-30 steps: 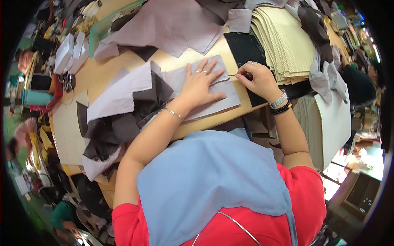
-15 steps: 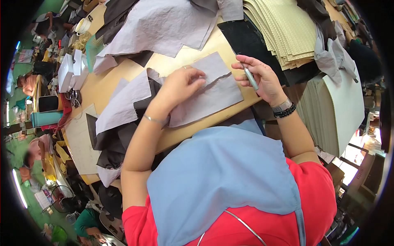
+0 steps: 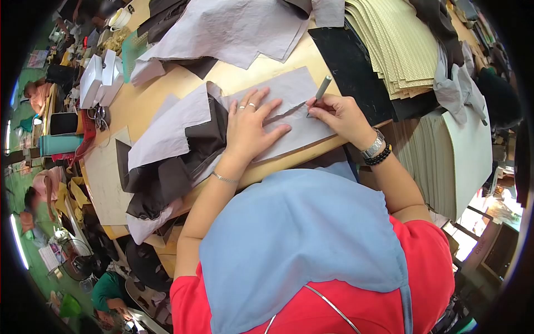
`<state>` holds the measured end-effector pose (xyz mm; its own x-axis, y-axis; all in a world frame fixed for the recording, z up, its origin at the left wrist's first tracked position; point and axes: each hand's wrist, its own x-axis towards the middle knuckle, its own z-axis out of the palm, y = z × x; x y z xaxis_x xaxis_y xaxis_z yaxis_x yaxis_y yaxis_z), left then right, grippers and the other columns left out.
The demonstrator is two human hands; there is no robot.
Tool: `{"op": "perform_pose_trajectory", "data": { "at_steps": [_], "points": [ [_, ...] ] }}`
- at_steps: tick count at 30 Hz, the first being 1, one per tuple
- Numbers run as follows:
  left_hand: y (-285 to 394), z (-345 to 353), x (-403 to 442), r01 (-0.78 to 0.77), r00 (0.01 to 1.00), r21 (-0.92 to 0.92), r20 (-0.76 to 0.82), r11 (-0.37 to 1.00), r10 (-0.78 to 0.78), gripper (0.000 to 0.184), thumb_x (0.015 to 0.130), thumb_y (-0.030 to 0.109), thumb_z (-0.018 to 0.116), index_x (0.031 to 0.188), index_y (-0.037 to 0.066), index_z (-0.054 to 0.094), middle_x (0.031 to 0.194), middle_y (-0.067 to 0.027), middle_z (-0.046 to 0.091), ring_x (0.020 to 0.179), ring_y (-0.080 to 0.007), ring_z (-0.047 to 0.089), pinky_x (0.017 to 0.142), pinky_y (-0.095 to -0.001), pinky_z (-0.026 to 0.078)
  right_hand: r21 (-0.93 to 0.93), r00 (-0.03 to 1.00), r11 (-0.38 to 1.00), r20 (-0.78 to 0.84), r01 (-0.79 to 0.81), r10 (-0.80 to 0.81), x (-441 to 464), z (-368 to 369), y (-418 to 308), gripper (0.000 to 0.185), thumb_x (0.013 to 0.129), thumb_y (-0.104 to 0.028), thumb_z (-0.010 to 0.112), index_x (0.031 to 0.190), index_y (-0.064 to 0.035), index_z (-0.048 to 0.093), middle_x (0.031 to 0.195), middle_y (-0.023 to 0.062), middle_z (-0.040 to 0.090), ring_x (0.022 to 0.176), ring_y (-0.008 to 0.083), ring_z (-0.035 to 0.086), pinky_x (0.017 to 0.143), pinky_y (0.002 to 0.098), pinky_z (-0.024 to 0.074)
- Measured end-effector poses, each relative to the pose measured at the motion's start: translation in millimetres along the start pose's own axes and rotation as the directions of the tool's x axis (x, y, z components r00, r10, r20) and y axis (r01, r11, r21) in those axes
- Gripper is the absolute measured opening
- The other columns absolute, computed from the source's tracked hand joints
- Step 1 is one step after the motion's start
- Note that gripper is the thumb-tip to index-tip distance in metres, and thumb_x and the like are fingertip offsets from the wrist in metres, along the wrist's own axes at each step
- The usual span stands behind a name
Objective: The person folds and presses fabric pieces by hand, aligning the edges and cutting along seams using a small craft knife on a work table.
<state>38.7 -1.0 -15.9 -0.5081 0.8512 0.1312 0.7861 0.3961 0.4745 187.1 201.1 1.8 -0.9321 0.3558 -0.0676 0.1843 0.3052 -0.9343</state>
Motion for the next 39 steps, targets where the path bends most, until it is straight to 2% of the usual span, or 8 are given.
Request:
{"op": "perform_pose_trajectory", "data": {
  "at_steps": [3,9,13,18,21,25,31,39],
  "points": [
    [-1.8,2.5,-1.6,-0.009,1.0,-0.002,-0.022,1.0,0.009,0.06,0.075,0.051,0.08,0.125,0.021,0.069,0.145,-0.008,0.054,0.141,-0.0315,0.043,0.114,-0.0599,0.026,-0.088,0.999,0.995,0.013,0.039,-0.038,-1.9,0.0,-1.0,0.017,0.093,-0.008,0.07,0.106,0.0032,0.07,0.092,0.0104,0.075,0.083,0.0121,0.072,0.076,0.0267,0.057],
    [-1.2,3.1,-1.0,-0.017,0.999,-0.014,-0.045,1.0,0.017,0.061,0.074,0.052,0.08,0.124,0.019,0.069,0.143,-0.0099,0.055,0.14,-0.0318,0.044,0.113,-0.0618,0.027,0.244,0.978,0.948,-0.095,0.203,-0.185,11.3,37.3,-1.3,0.016,0.095,-0.008,0.068,0.11,-0.0005,0.064,0.092,0.0076,0.073,0.085,0.0125,0.071,0.075,0.0273,0.0574],
    [2.6,0.4,-5.9,-0.037,0.993,0.087,-0.112,0.995,0.047,0.06,0.073,0.051,0.081,0.122,0.019,0.069,0.137,-0.0079,0.059,0.134,-0.0287,0.051,0.112,-0.0614,0.028,0.223,0.991,0.965,-0.011,0.135,-0.136,16.9,49.8,-6.5,0.014,0.096,-0.008,0.067,0.108,-0.0008,0.064,0.096,0.0074,0.072,0.089,0.0126,0.071,0.076,0.0274,0.0579],
    [-5.6,-20.5,-30.9,0.015,0.981,0.095,-0.194,0.995,0.003,0.047,0.073,0.043,0.083,0.112,0.019,0.07,0.121,0.0016,0.064,0.114,-0.0188,0.061,0.11,-0.0595,0.028,0.124,0.958,0.95,-0.006,0.285,-0.287,16.7,60.7,-0.5,0.015,0.095,-0.002,0.066,0.109,-0.0001,0.062,0.1,0.0068,0.07,0.09,0.0116,0.069,0.078,0.0256,0.0579],
    [-19.7,-17.8,-41.0,0.067,0.983,0.064,-0.174,0.996,-0.055,0.044,0.074,0.042,0.082,0.109,0.018,0.07,0.122,0.0023,0.064,0.114,-0.019,0.061,0.11,-0.0593,0.029,0.12,0.942,0.937,0.036,0.328,-0.334,20.7,64.8,-3.1,0.016,0.094,0.001,0.066,0.109,0.001,0.062,0.103,0.0066,0.068,0.091,0.0111,0.069,0.078,0.0247,0.0581],
    [-17.5,-20.2,-37.8,0.106,0.984,-0.004,-0.143,0.994,-0.105,0.044,0.073,0.043,0.083,0.107,0.017,0.072,0.123,0.0002,0.064,0.12,-0.0222,0.057,0.106,-0.0635,0.031,0.075,0.939,0.945,0.105,0.32,-0.326,26.0,66.3,-12.9,0.013,0.093,0.002,0.066,0.106,0.0022,0.063,0.104,0.0063,0.067,0.09,0.0112,0.068,0.077,0.0246,0.0586],
    [-18.7,-17.7,-36.4,0.096,0.989,0.069,-0.118,0.993,-0.088,0.059,0.074,0.053,0.079,0.125,0.023,0.071,0.144,-0.0071,0.054,0.136,-0.0285,0.045,0.104,-0.0682,0.032,0.025,0.928,0.934,0.102,0.357,-0.357,27.7,66.3,-14.7,0.013,0.092,0.002,0.067,0.105,0.002,0.064,0.101,0.0063,0.068,0.088,0.011,0.068,0.075,0.0253,0.059],
    [-22.0,-16.7,-35.6,0.098,0.992,0.049,-0.086,0.994,-0.094,0.064,0.074,0.056,0.077,0.129,0.024,0.068,0.15,-0.0089,0.05,0.14,-0.0295,0.042,0.1,-0.0699,0.034,-0.04,0.927,0.932,0.121,0.362,-0.355,29.8,63.0,-17.9,0.012,0.091,-0.002,0.068,0.101,-0.0014,0.061,0.094,0.0085,0.071,0.082,0.0162,0.072,0.073,0.0288,0.0604]
  ]
}}
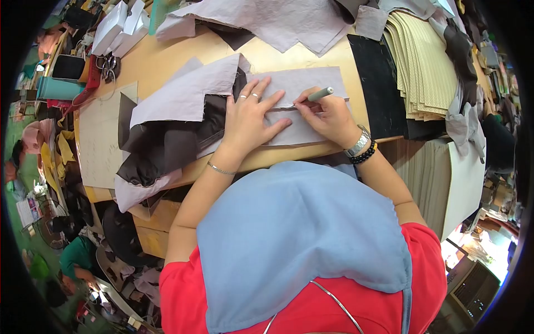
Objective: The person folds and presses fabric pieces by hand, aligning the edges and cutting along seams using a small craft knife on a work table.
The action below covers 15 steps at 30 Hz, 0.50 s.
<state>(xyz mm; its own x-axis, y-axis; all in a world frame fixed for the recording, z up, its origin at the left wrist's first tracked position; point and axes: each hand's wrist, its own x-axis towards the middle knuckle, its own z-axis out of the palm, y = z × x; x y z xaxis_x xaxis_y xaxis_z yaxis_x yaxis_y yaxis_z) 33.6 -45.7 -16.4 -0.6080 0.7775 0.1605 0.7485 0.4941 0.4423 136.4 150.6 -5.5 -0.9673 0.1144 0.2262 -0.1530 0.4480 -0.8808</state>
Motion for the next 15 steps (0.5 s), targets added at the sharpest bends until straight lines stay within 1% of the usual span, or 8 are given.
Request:
{"op": "perform_pose_trajectory", "data": {
  "at_steps": [1,4,7,10,13,15],
  "points": [
    [-0.6,0.4,0.0,0.0,1.0,-0.024,-0.001,1.0,0.0,0.064,0.074,0.056,0.077,0.129,0.024,0.068,0.15,-0.009,0.05,0.14,-0.0296,0.042,0.1,-0.0697,0.035,-0.005,1.0,1.0,-0.005,0.009,-0.009,0.7,0.2,0.5,0.013,0.091,-0.003,0.069,0.1,-0.0026,0.059,0.091,0.0099,0.072,0.08,0.0187,0.074,0.073,0.0305,0.0611],
    [0.2,-0.5,-0.1,-0.013,1.0,0.041,-0.004,0.999,0.013,0.063,0.074,0.056,0.077,0.128,0.024,0.068,0.15,-0.009,0.05,0.14,-0.0297,0.042,0.101,-0.0686,0.034,-0.008,1.0,1.0,-0.008,0.025,-0.025,1.2,0.8,1.2,0.012,0.091,-0.004,0.069,0.099,-0.0031,0.06,0.088,0.0097,0.072,0.079,0.018,0.074,0.072,0.0302,0.0605],
    [-0.2,0.7,-0.5,-0.028,0.999,0.056,-0.023,0.998,0.029,0.063,0.074,0.056,0.077,0.128,0.024,0.068,0.15,-0.0088,0.05,0.14,-0.0296,0.042,0.102,-0.0685,0.033,-0.043,1.0,0.999,0.005,0.002,-0.002,0.2,0.7,1.7,0.012,0.091,-0.005,0.069,0.099,-0.004,0.061,0.085,0.0092,0.071,0.077,0.0168,0.074,0.071,0.0297,0.0596],
    [0.0,0.8,-0.7,-0.016,1.0,0.031,-0.015,0.999,0.017,0.064,0.074,0.057,0.077,0.129,0.024,0.068,0.15,-0.0089,0.05,0.14,-0.0299,0.042,0.103,-0.0688,0.032,-0.06,1.0,0.998,0.007,0.011,-0.01,0.2,1.8,4.6,0.011,0.091,-0.006,0.07,0.099,-0.0047,0.062,0.082,0.011,0.071,0.075,0.0187,0.073,0.068,0.0302,0.0583],
    [-0.1,3.3,-1.8,-0.031,0.998,0.056,-0.058,0.998,0.034,0.056,0.076,0.052,0.078,0.123,0.024,0.07,0.147,-0.0065,0.052,0.139,-0.0283,0.044,0.103,-0.0702,0.03,-0.164,0.996,0.983,0.055,0.077,-0.069,3.5,-1.4,4.6,0.012,0.09,-0.006,0.07,0.099,-0.0053,0.062,0.082,0.0139,0.07,0.073,0.0227,0.073,0.066,0.0313,0.0573],
    [3.4,2.1,-2.3,-0.098,0.992,0.044,-0.077,0.994,0.101,0.046,0.077,0.046,0.079,0.117,0.025,0.071,0.142,-0.0043,0.055,0.135,-0.0258,0.048,0.104,-0.0713,0.029,-0.195,0.993,0.977,0.102,0.082,-0.063,6.5,-5.2,1.6,0.012,0.09,-0.004,0.069,0.099,-0.003,0.062,0.089,0.0095,0.071,0.076,0.0185,0.071,0.068,0.0297,0.0587]
  ]
}}
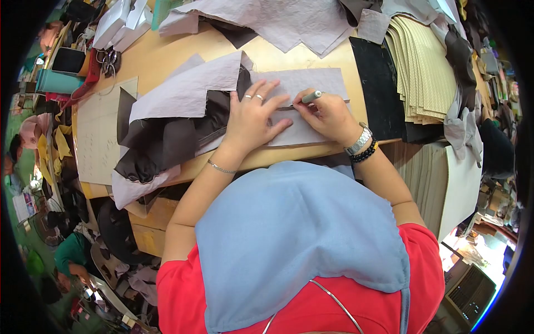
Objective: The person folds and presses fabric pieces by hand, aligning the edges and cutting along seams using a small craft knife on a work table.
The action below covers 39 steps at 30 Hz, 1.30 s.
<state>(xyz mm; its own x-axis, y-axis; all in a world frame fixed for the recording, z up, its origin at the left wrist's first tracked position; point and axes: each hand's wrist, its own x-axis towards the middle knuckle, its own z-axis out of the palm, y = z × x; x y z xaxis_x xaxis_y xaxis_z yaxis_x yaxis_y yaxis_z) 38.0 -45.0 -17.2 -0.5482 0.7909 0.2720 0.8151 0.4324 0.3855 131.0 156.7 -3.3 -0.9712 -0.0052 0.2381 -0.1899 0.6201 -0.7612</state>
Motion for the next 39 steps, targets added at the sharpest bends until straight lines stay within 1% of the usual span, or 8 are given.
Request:
{"op": "perform_pose_trajectory", "data": {
  "at_steps": [4,10,12,19,25,31,34,39],
  "points": [
    [-0.3,0.6,-1.6,-0.091,0.995,-0.037,-0.034,0.995,0.09,0.03,0.081,0.037,0.079,0.107,0.026,0.071,0.135,0.0003,0.059,0.126,-0.0211,0.056,0.105,-0.0733,0.025,-0.003,0.998,1.0,0.061,-0.025,0.025,6.0,-9.7,-0.6,0.011,0.091,-0.004,0.068,0.1,-0.0027,0.062,0.09,0.0071,0.071,0.075,0.0174,0.071,0.067,0.0308,0.0601],
    [-0.6,2.1,-2.4,-0.103,0.994,-0.025,-0.042,0.994,0.102,0.027,0.082,0.037,0.077,0.105,0.026,0.07,0.133,0.0019,0.059,0.121,-0.0196,0.058,0.107,-0.0738,0.024,0.013,0.983,0.996,0.16,-0.09,0.087,9.1,-27.2,4.3,0.01,0.091,-0.004,0.068,0.098,-0.0015,0.062,0.085,0.0068,0.069,0.073,0.0164,0.07,0.067,0.029,0.059],
    [-1.0,3.4,-2.9,-0.094,0.995,-0.011,-0.042,0.996,0.093,0.028,0.082,0.038,0.077,0.106,0.026,0.07,0.132,0.0019,0.06,0.122,-0.0195,0.058,0.107,-0.0735,0.024,0.017,0.984,0.997,0.167,-0.072,0.068,9.1,-29.7,4.1,0.013,0.089,-0.006,0.068,0.1,-0.0038,0.061,0.08,0.0108,0.069,0.072,0.0218,0.071,0.067,0.0323,0.057],
    [-2.2,4.5,-2.9,-0.058,0.998,0.033,-0.015,0.998,0.058,0.038,0.083,0.045,0.074,0.114,0.023,0.068,0.134,0.0012,0.059,0.126,-0.02,0.055,0.106,-0.0719,0.026,-0.131,0.973,0.984,0.212,0.124,-0.095,7.9,-36.9,1.7,0.013,0.087,-0.008,0.068,0.097,-0.0077,0.06,0.073,0.0123,0.066,0.068,0.0282,0.068,0.063,0.0377,0.0542],
    [0.2,1.9,-1.7,-0.009,1.0,0.022,0.009,1.0,0.008,0.045,0.082,0.046,0.075,0.119,0.021,0.066,0.134,0.0009,0.059,0.126,-0.0203,0.054,0.107,-0.0701,0.028,-0.293,0.954,0.929,0.26,0.226,-0.15,8.0,-45.6,-1.5,0.01,0.086,0.0,0.068,0.093,-0.0043,0.062,0.083,0.0087,0.069,0.074,0.0229,0.07,0.064,0.0324,0.0551],
    [-0.1,1.8,-2.4,-0.008,1.0,0.028,0.004,1.0,0.008,0.045,0.083,0.046,0.074,0.119,0.022,0.066,0.135,0.001,0.058,0.127,-0.02,0.054,0.106,-0.0689,0.029,-0.16,0.976,0.983,0.21,0.087,-0.052,4.0,-52.6,1.4,0.009,0.085,0.003,0.067,0.091,-0.0019,0.061,0.082,0.0088,0.068,0.071,0.0209,0.068,0.063,0.0309,0.0551],
    [-0.3,2.2,-2.3,-0.007,1.0,0.021,0.001,1.0,0.007,0.045,0.083,0.046,0.074,0.12,0.022,0.066,0.136,0.001,0.058,0.127,-0.0202,0.054,0.107,-0.0683,0.029,-0.165,0.984,0.981,0.16,0.098,-0.072,5.4,-49.5,0.8,0.011,0.084,-0.003,0.067,0.09,-0.0049,0.058,0.069,0.0123,0.062,0.064,0.0282,0.065,0.06,0.036,0.0523],
    [-0.6,2.8,-3.4,0.009,1.0,0.008,0.002,1.0,-0.009,0.047,0.082,0.046,0.075,0.121,0.021,0.066,0.136,0.0007,0.058,0.127,-0.0212,0.054,0.104,-0.0669,0.032,-0.225,0.981,0.973,0.177,-0.04,0.081,7.6,-64.4,-4.5,0.013,0.083,-0.003,0.068,0.092,-0.0024,0.059,0.074,0.0123,0.063,0.065,0.0233,0.066,0.06,0.033,0.0525]
  ]
}}
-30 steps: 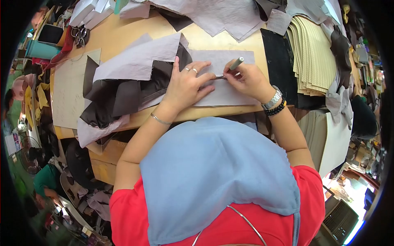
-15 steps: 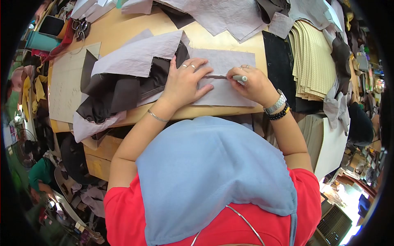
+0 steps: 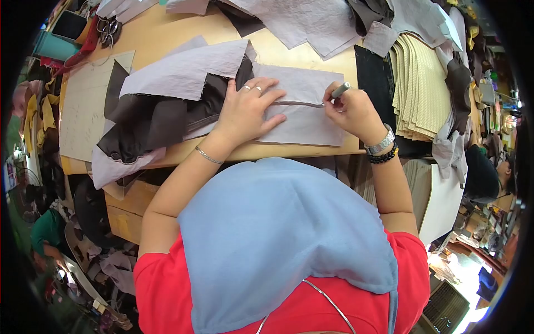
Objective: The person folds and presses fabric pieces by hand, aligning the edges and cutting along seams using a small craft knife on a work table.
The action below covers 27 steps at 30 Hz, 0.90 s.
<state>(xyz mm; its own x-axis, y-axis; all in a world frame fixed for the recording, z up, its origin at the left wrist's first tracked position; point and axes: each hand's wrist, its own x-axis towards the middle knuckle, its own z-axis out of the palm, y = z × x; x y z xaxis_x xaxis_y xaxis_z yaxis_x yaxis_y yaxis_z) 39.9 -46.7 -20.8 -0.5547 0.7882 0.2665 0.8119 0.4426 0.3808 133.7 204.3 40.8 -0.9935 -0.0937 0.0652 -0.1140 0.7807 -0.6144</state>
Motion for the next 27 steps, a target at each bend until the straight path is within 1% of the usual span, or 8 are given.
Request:
{"op": "perform_pose_trajectory", "data": {
  "at_steps": [1,4,5,8,11,15,18,27],
  "points": [
    [0.1,-0.5,0.5,0.008,1.0,-0.005,0.004,1.0,-0.008,0.047,0.081,0.046,0.075,0.121,0.021,0.066,0.136,0.0005,0.058,0.127,-0.0214,0.054,0.103,-0.0666,0.033,-0.033,0.999,0.999,0.017,-0.036,0.036,-1.8,-5.1,3.2,0.014,0.082,-0.002,0.069,0.093,-0.0017,0.059,0.077,0.0119,0.065,0.066,0.0209,0.067,0.061,0.0315,0.0529],
    [0.4,-1.8,0.4,0.01,1.0,-0.001,0.001,1.0,-0.01,0.048,0.081,0.046,0.076,0.121,0.021,0.066,0.137,0.0003,0.058,0.127,-0.0219,0.054,0.1,-0.0659,0.035,-0.316,0.997,0.949,-0.079,-0.01,-0.016,-9.7,-21.0,27.4,0.015,0.082,-0.002,0.067,0.095,-0.0013,0.06,0.078,0.014,0.065,0.066,0.0241,0.068,0.061,0.0332,0.0526],
    [0.5,-2.3,0.7,0.009,1.0,0.002,0.002,1.0,-0.009,0.048,0.08,0.045,0.076,0.121,0.021,0.066,0.137,0.0002,0.058,0.127,-0.022,0.054,0.1,-0.066,0.036,-0.287,0.99,0.953,-0.122,-0.103,0.07,-14.9,-30.0,29.8,0.013,0.082,-0.003,0.064,0.093,-0.0019,0.058,0.077,0.017,0.065,0.071,0.034,0.066,0.064,0.0405,0.0528],
    [0.8,-1.6,0.5,0.013,1.0,-0.005,0.001,1.0,-0.013,0.049,0.08,0.045,0.076,0.121,0.021,0.066,0.136,0.0001,0.058,0.127,-0.0226,0.053,0.099,-0.0666,0.036,-0.009,0.949,0.98,-0.254,-0.197,0.189,-25.6,-40.3,38.1,0.012,0.088,-0.004,0.068,0.098,-0.002,0.062,0.081,0.011,0.07,0.072,0.0202,0.071,0.064,0.0315,0.0552],
    [-0.1,-1.1,0.4,0.014,1.0,-0.022,0.008,1.0,-0.013,0.049,0.08,0.044,0.077,0.121,0.021,0.066,0.136,-0.0001,0.058,0.128,-0.0232,0.053,0.1,-0.068,0.035,0.281,0.94,0.937,-0.206,-0.209,0.271,-24.7,-26.8,26.5,0.011,0.09,-0.006,0.07,0.1,-0.0032,0.064,0.083,0.0066,0.072,0.075,0.0114,0.071,0.066,0.0258,0.0556],
    [0.1,-2.0,0.9,0.019,1.0,-0.027,0.015,0.999,-0.018,0.049,0.08,0.044,0.077,0.121,0.021,0.066,0.137,-0.0004,0.057,0.128,-0.0238,0.052,0.101,-0.07,0.034,0.278,0.976,0.956,-0.161,-0.095,0.144,-16.3,0.8,10.0,0.011,0.089,-0.005,0.071,0.099,-0.0022,0.066,0.085,0.0058,0.073,0.076,0.0111,0.071,0.067,0.0252,0.0571],
    [-0.1,-1.8,-0.1,0.018,1.0,-0.035,0.016,0.999,-0.017,0.049,0.08,0.044,0.077,0.122,0.021,0.065,0.137,-0.0006,0.056,0.128,-0.0239,0.052,0.102,-0.0706,0.033,0.274,0.985,0.953,-0.078,-0.127,0.154,-9.4,7.4,6.5,0.01,0.091,-0.003,0.07,0.098,-0.0006,0.065,0.087,0.0047,0.072,0.078,0.0094,0.07,0.068,0.0237,0.057],
    [0.6,-2.4,0.4,0.02,1.0,-0.04,0.011,0.999,-0.019,0.049,0.08,0.044,0.076,0.121,0.02,0.066,0.137,-0.0009,0.057,0.129,-0.0235,0.051,0.104,-0.07,0.032,0.257,0.99,0.96,-0.05,-0.114,0.131,-3.9,14.4,4.2,0.01,0.09,-0.005,0.071,0.097,-0.0008,0.066,0.083,0.0045,0.071,0.073,0.0094,0.069,0.064,0.0237,0.0565]
  ]
}}
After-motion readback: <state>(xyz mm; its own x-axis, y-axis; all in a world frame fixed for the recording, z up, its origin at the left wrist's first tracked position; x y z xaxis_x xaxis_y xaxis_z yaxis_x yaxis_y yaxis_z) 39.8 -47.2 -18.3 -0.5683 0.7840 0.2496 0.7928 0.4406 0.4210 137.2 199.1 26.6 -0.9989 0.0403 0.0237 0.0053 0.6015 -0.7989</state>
